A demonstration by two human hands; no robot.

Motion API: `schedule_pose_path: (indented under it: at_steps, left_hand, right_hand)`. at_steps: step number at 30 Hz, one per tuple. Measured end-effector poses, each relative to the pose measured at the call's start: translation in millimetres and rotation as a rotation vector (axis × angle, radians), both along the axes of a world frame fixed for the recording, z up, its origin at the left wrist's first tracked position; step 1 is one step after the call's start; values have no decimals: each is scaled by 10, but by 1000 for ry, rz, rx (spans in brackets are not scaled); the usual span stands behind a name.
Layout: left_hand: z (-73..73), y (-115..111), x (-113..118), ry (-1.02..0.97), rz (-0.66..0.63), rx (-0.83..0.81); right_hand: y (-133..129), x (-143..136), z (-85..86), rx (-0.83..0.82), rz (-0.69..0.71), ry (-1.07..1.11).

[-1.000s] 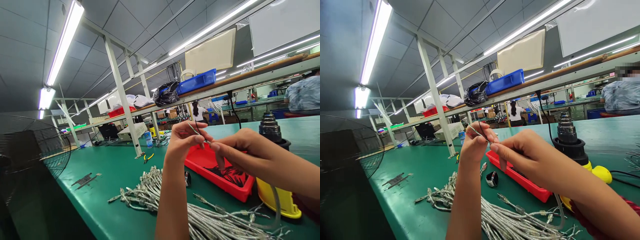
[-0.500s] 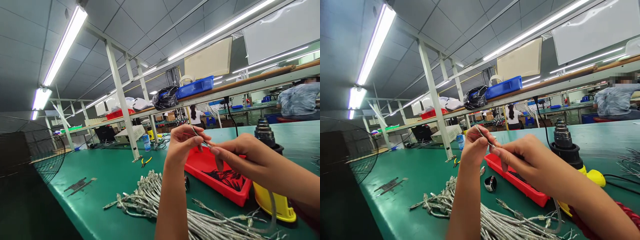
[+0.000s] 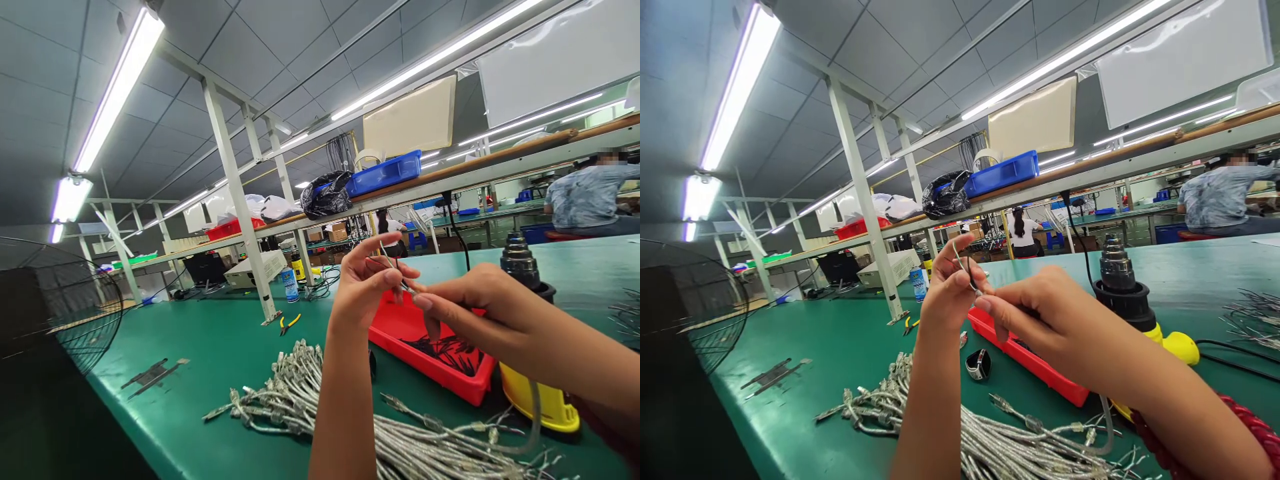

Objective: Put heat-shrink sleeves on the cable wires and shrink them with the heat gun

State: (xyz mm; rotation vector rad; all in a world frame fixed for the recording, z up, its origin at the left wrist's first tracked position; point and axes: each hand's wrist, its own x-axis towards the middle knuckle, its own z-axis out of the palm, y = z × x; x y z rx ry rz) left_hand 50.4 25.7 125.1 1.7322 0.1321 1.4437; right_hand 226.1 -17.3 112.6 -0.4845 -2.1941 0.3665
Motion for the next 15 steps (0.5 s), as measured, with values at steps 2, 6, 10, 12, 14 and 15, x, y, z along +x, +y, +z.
schedule_pose_path:
  at_steps: [2,6,10,12,14,15]
  left_hand:
    - [2,0,9,26,-27,-20]
    - [2,3,-28,25,-135,-3]
    - [-3,-4,-76,64,-200,-7]
    - [1,-13,-71,91,-194,-15]
    - [16,-18,-49,114,-196,-26]
    - [29,-18,-40,114,-182,-38]
  right_hand:
    - [-12,-8,6,9,5,-14]
    - [-96,-36,24,136,-130,-88]
    - [-209,-100,21,290,-271,-205]
    - [-232,-156,7,340,-298,-239]
    - [-226,-217,-5,339,-302,-267]
    - [-216,-241,-7,326,-299,-277]
